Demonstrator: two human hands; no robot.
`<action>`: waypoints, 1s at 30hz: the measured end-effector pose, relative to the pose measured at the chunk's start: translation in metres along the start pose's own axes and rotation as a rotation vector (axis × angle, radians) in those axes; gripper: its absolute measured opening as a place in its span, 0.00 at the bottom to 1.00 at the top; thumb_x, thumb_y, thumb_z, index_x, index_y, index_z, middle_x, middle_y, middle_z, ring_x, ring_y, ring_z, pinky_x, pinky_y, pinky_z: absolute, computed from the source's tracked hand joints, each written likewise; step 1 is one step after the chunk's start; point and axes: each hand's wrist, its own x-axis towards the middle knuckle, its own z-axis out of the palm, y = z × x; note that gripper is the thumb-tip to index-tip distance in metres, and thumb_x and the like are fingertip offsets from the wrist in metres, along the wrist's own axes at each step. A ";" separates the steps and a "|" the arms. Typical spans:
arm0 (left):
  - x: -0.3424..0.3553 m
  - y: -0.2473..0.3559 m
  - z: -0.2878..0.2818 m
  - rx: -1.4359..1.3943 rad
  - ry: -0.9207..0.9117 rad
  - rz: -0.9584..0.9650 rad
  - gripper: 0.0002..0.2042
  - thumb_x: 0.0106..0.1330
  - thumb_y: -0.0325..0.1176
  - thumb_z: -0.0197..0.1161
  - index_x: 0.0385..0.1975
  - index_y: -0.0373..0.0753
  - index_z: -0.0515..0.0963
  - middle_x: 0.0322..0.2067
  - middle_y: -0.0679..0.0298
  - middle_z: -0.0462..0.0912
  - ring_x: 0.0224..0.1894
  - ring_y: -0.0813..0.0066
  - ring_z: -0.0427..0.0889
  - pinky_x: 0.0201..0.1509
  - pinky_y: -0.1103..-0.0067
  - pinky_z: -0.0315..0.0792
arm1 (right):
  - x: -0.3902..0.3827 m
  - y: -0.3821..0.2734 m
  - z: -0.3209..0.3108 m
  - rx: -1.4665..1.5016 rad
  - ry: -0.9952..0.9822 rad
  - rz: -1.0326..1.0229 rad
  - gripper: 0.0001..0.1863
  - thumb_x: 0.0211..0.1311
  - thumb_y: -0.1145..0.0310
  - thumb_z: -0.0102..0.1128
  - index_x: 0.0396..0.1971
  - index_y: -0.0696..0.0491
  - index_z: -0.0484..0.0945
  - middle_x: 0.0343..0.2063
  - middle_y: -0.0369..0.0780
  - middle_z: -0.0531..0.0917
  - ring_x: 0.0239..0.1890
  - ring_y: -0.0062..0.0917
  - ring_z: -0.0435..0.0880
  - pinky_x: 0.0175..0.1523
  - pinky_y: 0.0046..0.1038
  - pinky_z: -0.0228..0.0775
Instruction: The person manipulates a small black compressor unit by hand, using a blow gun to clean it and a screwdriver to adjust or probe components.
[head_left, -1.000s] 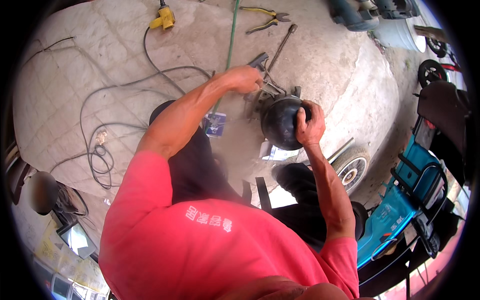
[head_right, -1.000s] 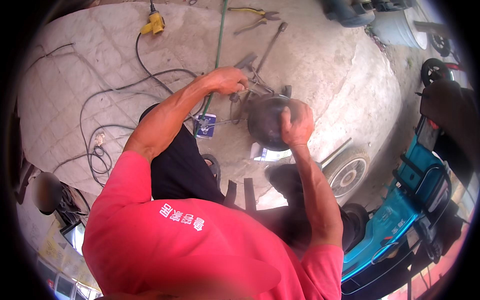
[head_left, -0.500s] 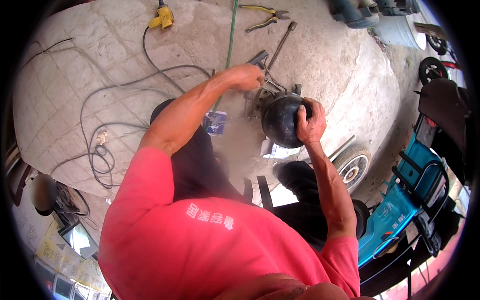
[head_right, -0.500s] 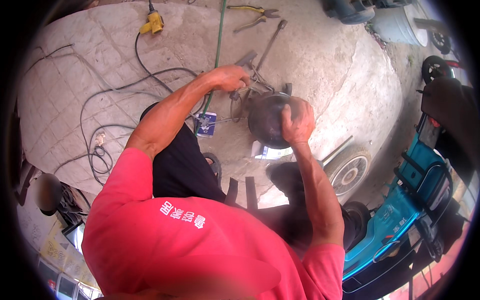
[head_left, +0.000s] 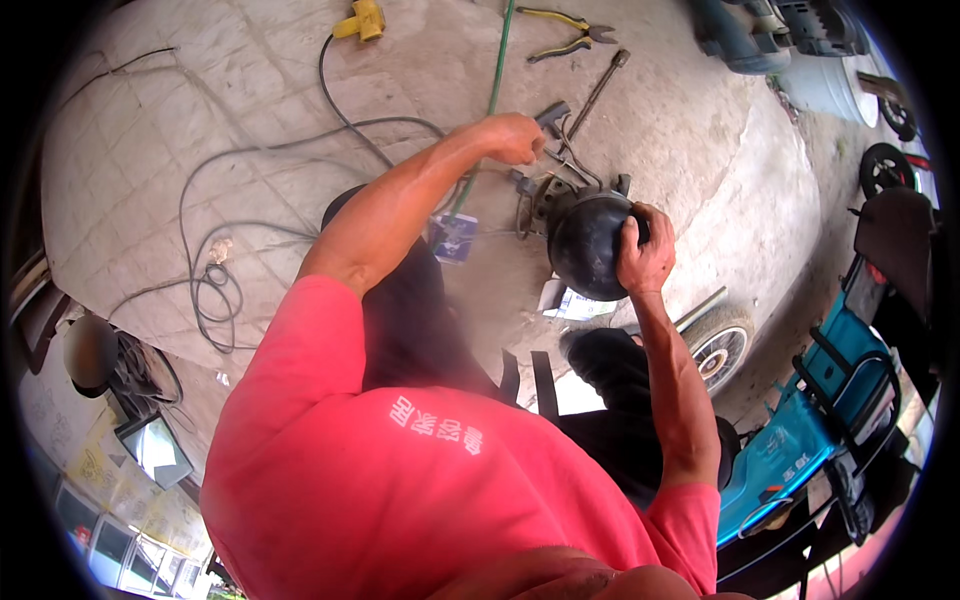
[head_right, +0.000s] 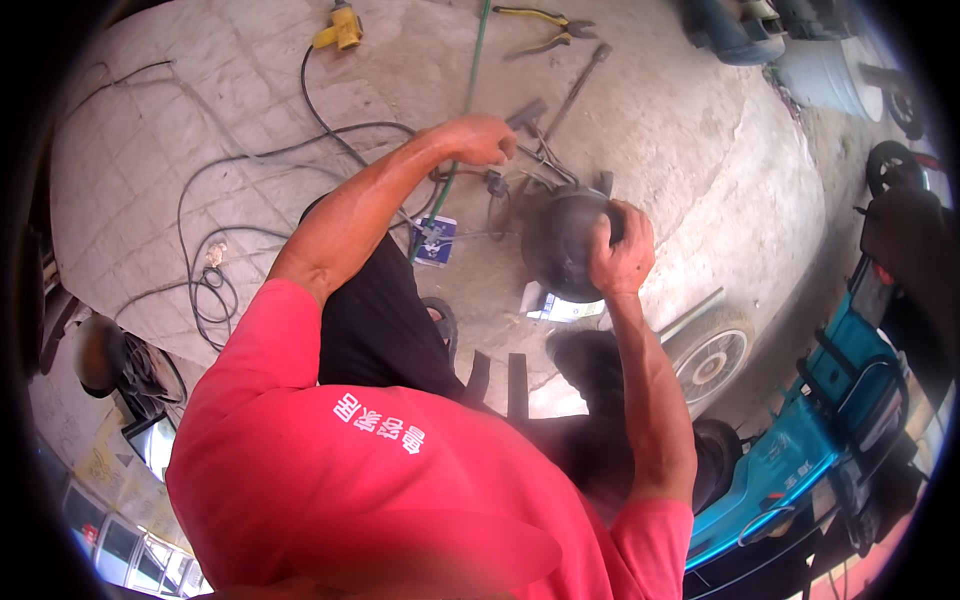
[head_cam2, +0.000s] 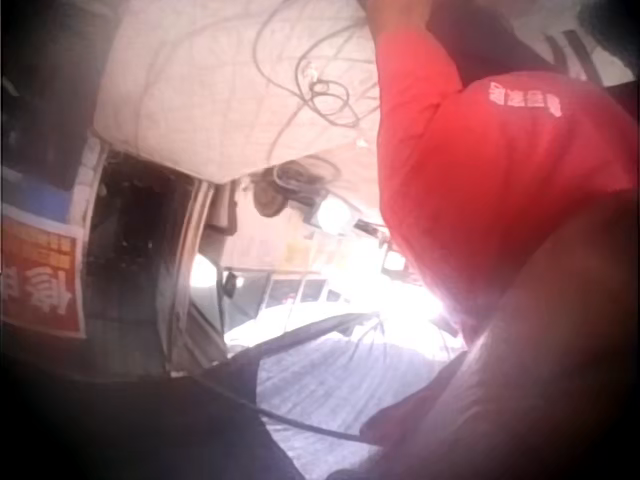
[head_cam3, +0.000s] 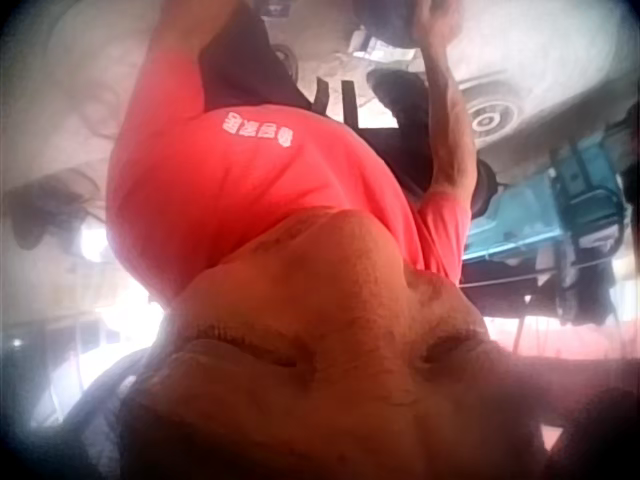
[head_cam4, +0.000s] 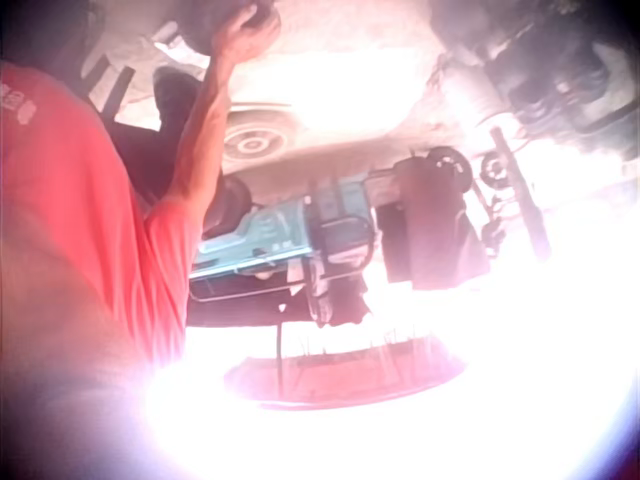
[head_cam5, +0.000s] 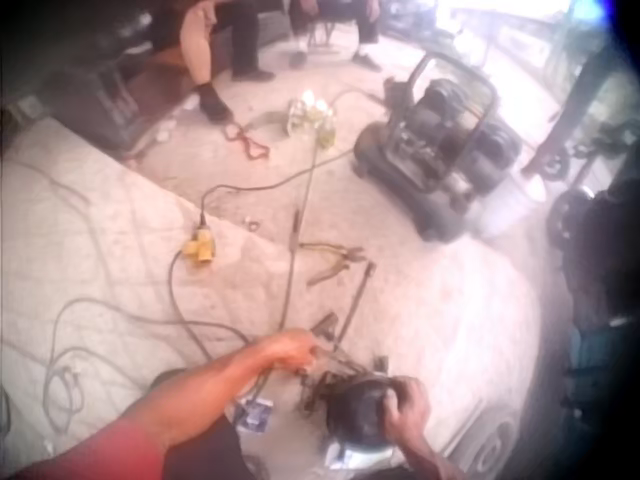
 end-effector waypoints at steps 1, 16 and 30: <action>0.001 0.000 0.000 0.046 -0.015 -0.015 0.13 0.59 0.35 0.68 0.41 0.38 0.88 0.40 0.50 0.90 0.44 0.51 0.88 0.47 0.61 0.79 | -0.001 0.002 0.001 0.002 0.002 -0.002 0.14 0.65 0.62 0.61 0.47 0.52 0.83 0.47 0.44 0.86 0.53 0.43 0.83 0.60 0.40 0.74; -0.013 -0.006 0.042 0.311 -0.055 -0.339 0.12 0.60 0.31 0.64 0.41 0.37 0.89 0.45 0.49 0.90 0.51 0.50 0.89 0.52 0.58 0.82 | -0.001 0.005 0.000 -0.007 -0.009 0.014 0.15 0.65 0.61 0.62 0.48 0.51 0.83 0.47 0.44 0.85 0.53 0.44 0.82 0.59 0.41 0.74; -0.004 -0.006 0.036 0.283 -0.063 -0.357 0.12 0.62 0.31 0.62 0.44 0.40 0.88 0.47 0.51 0.89 0.52 0.49 0.88 0.52 0.58 0.81 | 0.000 0.003 0.000 0.002 0.001 0.011 0.15 0.65 0.61 0.62 0.47 0.51 0.84 0.46 0.45 0.85 0.51 0.46 0.82 0.58 0.43 0.74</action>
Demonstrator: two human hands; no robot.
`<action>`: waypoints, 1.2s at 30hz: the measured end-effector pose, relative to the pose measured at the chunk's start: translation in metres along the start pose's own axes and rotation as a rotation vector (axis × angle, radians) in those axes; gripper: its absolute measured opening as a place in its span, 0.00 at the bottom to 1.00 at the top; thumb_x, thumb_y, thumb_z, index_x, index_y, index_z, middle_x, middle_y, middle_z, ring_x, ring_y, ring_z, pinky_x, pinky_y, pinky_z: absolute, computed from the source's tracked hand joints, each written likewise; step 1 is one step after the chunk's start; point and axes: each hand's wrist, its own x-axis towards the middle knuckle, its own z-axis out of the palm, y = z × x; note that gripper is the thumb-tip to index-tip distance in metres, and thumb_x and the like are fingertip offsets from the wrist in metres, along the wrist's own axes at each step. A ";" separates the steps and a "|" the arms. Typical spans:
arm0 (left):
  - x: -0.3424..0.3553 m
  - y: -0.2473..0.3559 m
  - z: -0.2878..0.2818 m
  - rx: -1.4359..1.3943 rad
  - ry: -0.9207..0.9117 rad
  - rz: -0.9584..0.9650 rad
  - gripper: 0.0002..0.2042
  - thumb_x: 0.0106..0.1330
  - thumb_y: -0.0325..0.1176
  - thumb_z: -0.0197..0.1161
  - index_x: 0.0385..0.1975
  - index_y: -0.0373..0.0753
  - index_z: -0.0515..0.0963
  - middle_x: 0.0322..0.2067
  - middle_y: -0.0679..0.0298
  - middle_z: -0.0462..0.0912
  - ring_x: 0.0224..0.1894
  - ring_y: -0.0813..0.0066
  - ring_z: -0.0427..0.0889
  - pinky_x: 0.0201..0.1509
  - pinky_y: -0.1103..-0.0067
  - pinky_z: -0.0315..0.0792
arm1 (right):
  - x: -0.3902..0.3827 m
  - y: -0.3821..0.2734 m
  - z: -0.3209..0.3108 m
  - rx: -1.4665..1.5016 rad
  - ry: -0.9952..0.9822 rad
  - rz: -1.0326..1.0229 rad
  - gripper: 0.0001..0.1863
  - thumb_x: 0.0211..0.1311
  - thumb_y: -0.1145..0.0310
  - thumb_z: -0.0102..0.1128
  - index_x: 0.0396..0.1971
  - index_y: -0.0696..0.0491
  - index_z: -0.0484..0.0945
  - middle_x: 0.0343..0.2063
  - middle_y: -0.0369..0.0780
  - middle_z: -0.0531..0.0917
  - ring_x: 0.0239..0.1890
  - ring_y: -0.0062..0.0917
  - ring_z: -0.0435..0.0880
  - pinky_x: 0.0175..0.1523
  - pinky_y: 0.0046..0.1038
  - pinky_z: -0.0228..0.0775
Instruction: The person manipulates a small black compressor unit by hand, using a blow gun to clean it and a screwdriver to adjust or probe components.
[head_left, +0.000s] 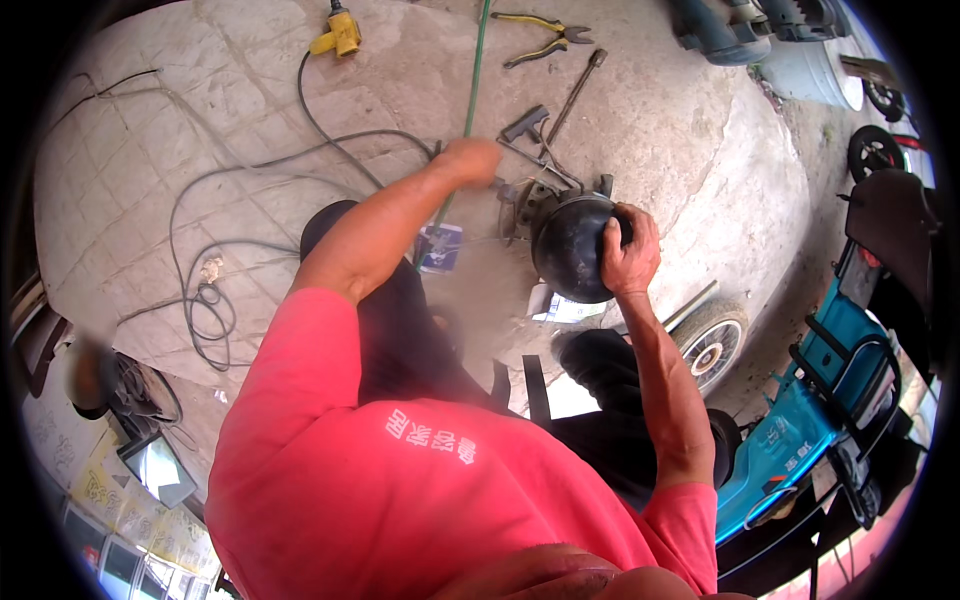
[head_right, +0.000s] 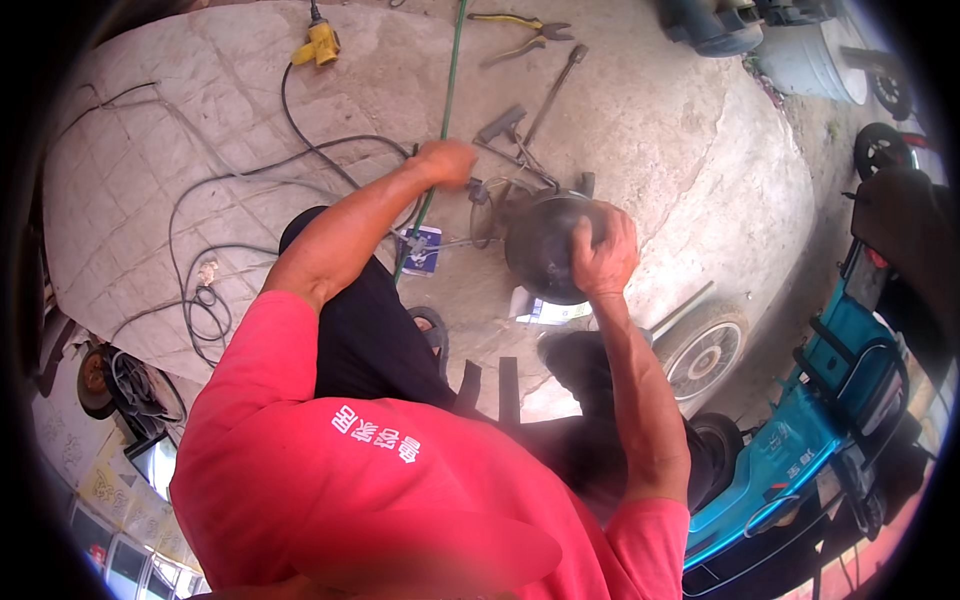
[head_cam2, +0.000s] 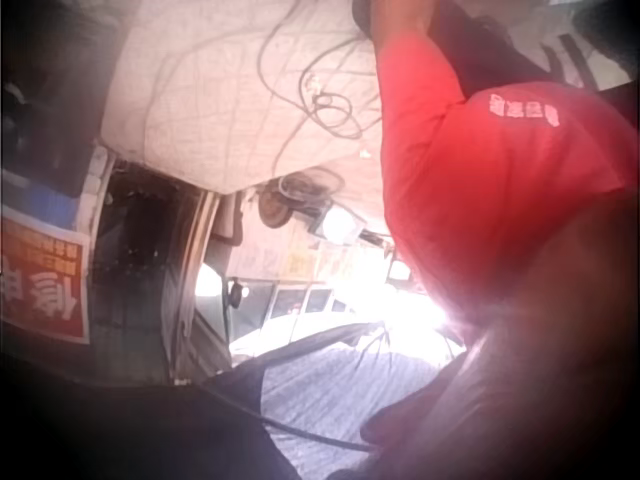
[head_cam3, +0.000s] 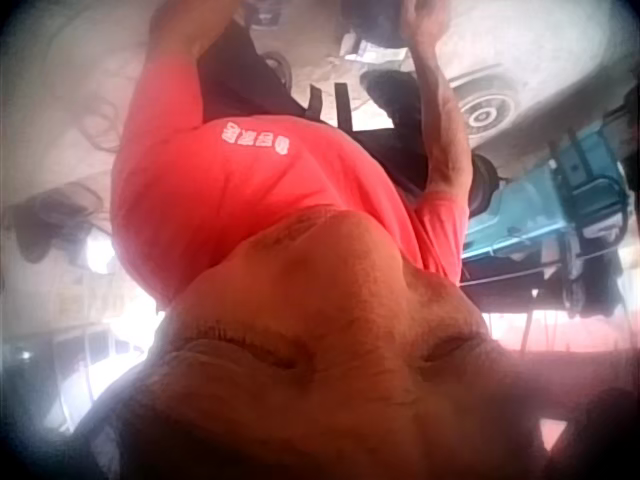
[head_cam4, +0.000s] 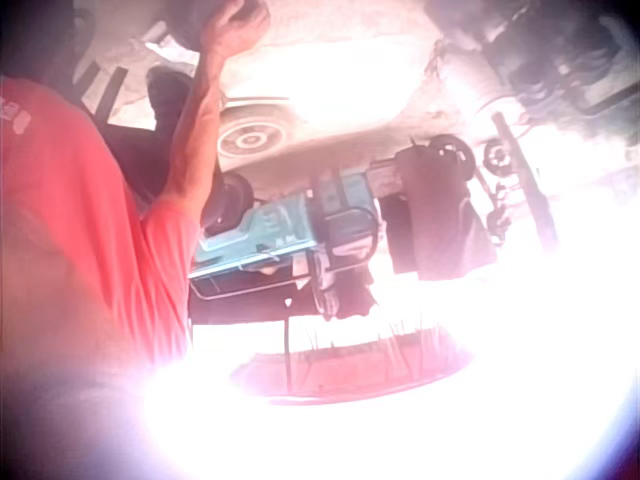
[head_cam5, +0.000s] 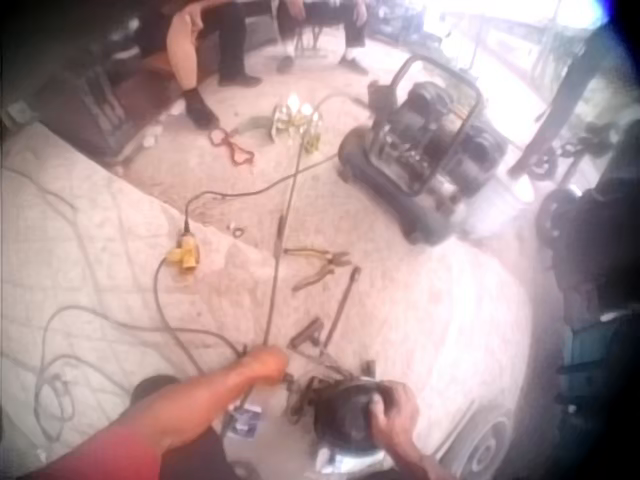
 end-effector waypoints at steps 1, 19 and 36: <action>0.000 0.001 -0.004 -0.019 0.018 0.003 0.13 0.62 0.30 0.62 0.44 0.41 0.87 0.47 0.51 0.89 0.52 0.49 0.87 0.52 0.57 0.80 | 0.000 0.000 0.000 -0.003 0.002 0.001 0.15 0.65 0.60 0.62 0.47 0.51 0.84 0.46 0.45 0.85 0.51 0.46 0.82 0.58 0.43 0.74; 0.032 -0.011 0.013 -0.366 0.570 0.140 0.17 0.63 0.34 0.62 0.52 0.41 0.83 0.48 0.50 0.87 0.53 0.45 0.84 0.58 0.57 0.77 | 0.002 -0.003 -0.001 0.001 0.000 -0.007 0.15 0.65 0.62 0.62 0.47 0.52 0.83 0.47 0.44 0.86 0.52 0.45 0.82 0.59 0.41 0.74; 0.017 0.001 -0.035 -0.423 0.256 0.074 0.17 0.64 0.40 0.66 0.50 0.44 0.86 0.49 0.54 0.88 0.54 0.52 0.85 0.57 0.62 0.77 | 0.000 0.001 0.001 -0.010 -0.009 0.005 0.15 0.65 0.62 0.61 0.48 0.52 0.84 0.47 0.43 0.86 0.53 0.42 0.83 0.61 0.40 0.73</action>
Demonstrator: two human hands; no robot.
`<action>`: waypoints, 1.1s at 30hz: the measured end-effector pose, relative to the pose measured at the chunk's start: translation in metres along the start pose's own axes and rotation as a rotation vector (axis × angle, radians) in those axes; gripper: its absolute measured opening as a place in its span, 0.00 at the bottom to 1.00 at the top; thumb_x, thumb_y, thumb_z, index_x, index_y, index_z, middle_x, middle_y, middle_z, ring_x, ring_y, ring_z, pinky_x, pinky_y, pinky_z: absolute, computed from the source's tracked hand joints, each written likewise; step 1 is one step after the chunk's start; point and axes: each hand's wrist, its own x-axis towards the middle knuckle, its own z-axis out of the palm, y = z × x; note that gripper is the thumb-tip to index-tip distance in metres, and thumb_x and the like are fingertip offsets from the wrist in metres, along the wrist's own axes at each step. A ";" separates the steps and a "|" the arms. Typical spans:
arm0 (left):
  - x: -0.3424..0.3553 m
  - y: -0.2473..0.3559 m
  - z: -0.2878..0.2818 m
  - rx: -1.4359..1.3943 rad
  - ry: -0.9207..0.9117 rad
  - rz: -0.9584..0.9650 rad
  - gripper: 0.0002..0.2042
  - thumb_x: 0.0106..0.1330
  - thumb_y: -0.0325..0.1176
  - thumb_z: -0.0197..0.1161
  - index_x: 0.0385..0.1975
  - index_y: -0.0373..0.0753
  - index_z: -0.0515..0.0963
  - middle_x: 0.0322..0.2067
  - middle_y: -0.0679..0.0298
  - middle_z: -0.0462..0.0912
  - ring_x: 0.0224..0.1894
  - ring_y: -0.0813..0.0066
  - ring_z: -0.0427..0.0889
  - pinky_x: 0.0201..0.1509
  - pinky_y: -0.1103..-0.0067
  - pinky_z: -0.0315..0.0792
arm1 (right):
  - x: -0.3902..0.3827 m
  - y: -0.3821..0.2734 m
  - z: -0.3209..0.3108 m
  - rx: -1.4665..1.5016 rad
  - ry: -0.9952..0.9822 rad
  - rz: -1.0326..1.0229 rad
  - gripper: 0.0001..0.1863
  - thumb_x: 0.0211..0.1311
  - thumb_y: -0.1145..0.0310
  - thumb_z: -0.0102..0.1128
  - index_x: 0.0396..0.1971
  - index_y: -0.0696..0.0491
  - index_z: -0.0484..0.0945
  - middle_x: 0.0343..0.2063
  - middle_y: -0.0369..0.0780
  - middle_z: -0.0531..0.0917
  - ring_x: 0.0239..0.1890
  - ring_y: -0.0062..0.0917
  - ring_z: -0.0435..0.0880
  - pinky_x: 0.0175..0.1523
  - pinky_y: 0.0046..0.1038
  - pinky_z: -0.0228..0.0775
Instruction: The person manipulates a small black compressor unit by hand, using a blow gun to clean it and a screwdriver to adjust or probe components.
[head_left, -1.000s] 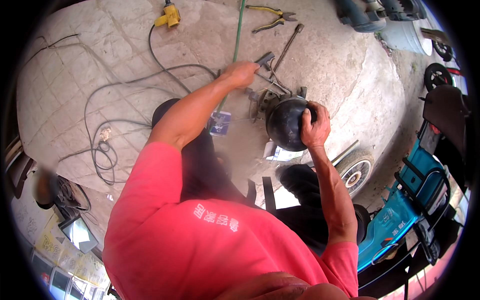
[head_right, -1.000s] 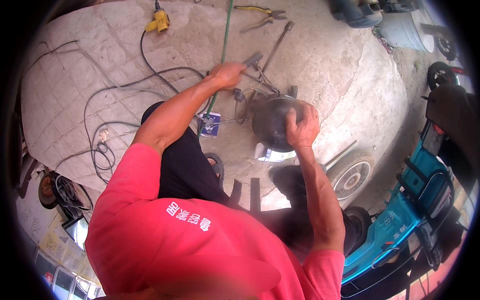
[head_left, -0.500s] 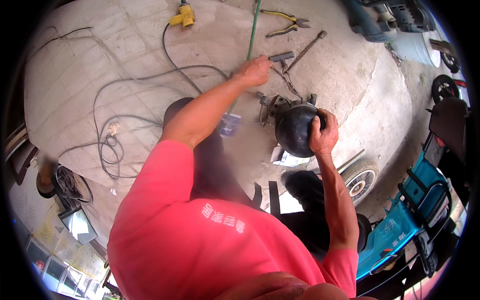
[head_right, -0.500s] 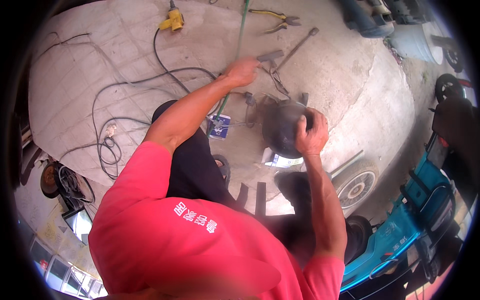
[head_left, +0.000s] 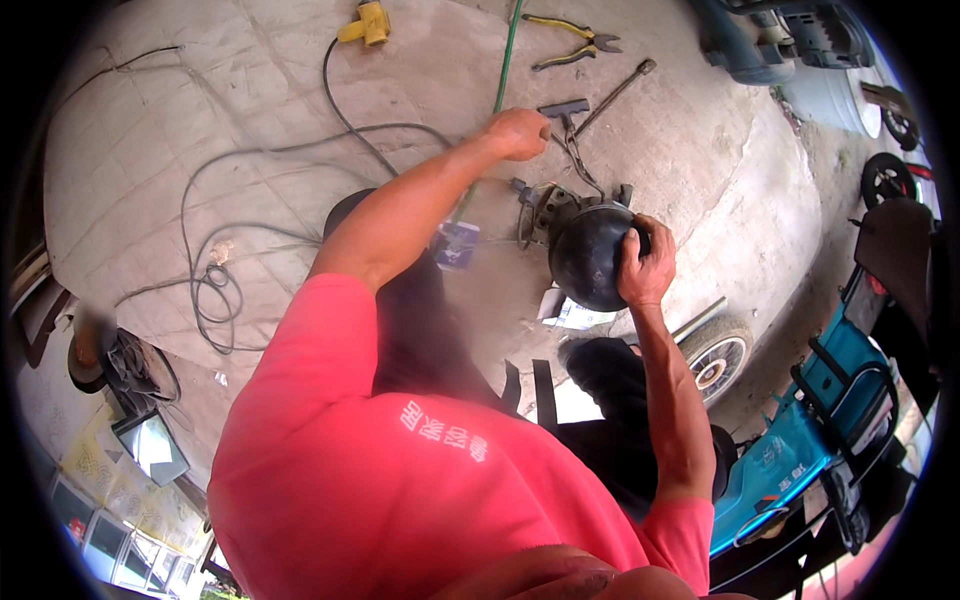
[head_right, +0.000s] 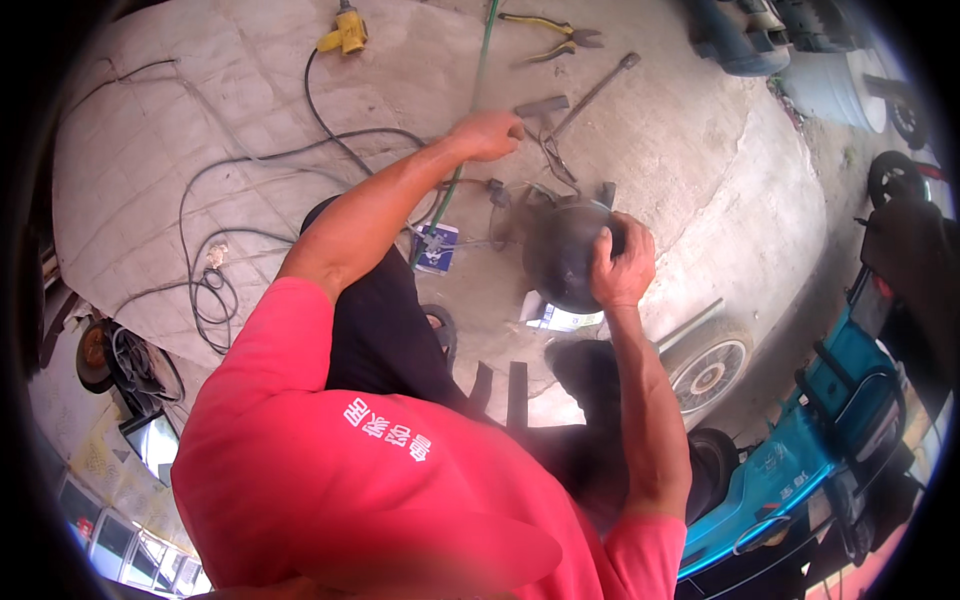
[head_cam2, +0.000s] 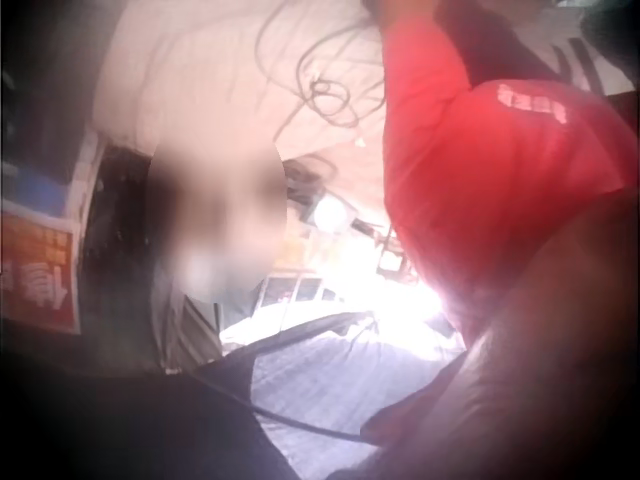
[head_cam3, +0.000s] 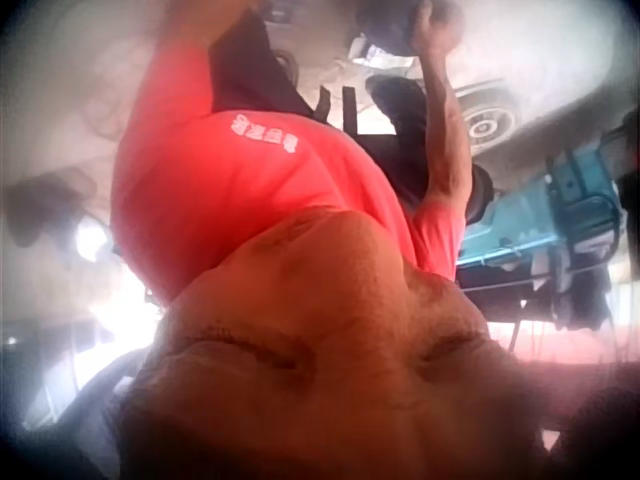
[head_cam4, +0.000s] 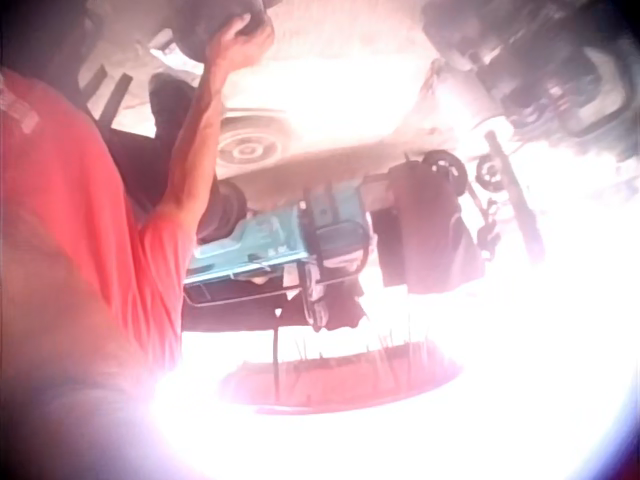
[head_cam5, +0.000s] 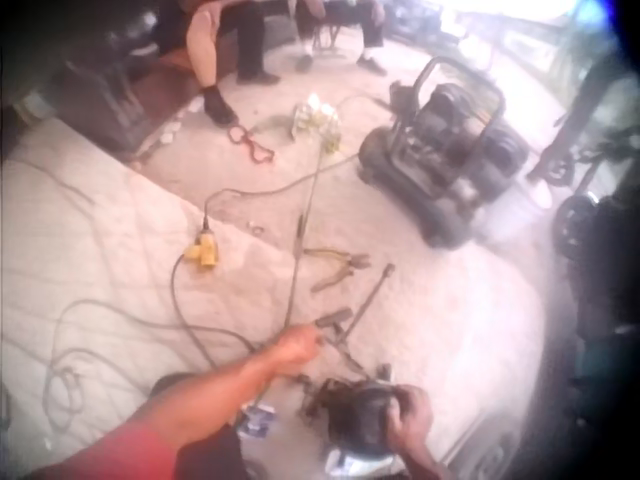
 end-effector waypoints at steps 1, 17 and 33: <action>0.001 0.000 -0.001 0.005 -0.002 0.013 0.16 0.64 0.41 0.66 0.50 0.44 0.86 0.49 0.54 0.88 0.54 0.52 0.85 0.57 0.62 0.77 | 0.000 0.001 0.000 0.004 0.003 -0.003 0.15 0.65 0.61 0.61 0.48 0.52 0.84 0.47 0.43 0.86 0.53 0.42 0.83 0.61 0.40 0.73; 0.003 -0.001 0.002 0.031 -0.040 0.122 0.16 0.62 0.42 0.65 0.42 0.39 0.88 0.43 0.49 0.89 0.49 0.49 0.86 0.54 0.60 0.77 | 0.000 -0.002 -0.001 0.001 0.001 -0.014 0.16 0.64 0.60 0.61 0.48 0.53 0.83 0.47 0.45 0.85 0.52 0.45 0.82 0.59 0.41 0.74; 0.007 0.000 0.007 0.021 -0.042 0.183 0.16 0.63 0.43 0.65 0.40 0.37 0.87 0.42 0.49 0.89 0.48 0.48 0.86 0.53 0.59 0.77 | 0.000 0.000 -0.001 -0.008 -0.003 -0.014 0.16 0.65 0.60 0.61 0.48 0.52 0.83 0.47 0.45 0.85 0.53 0.46 0.82 0.59 0.42 0.73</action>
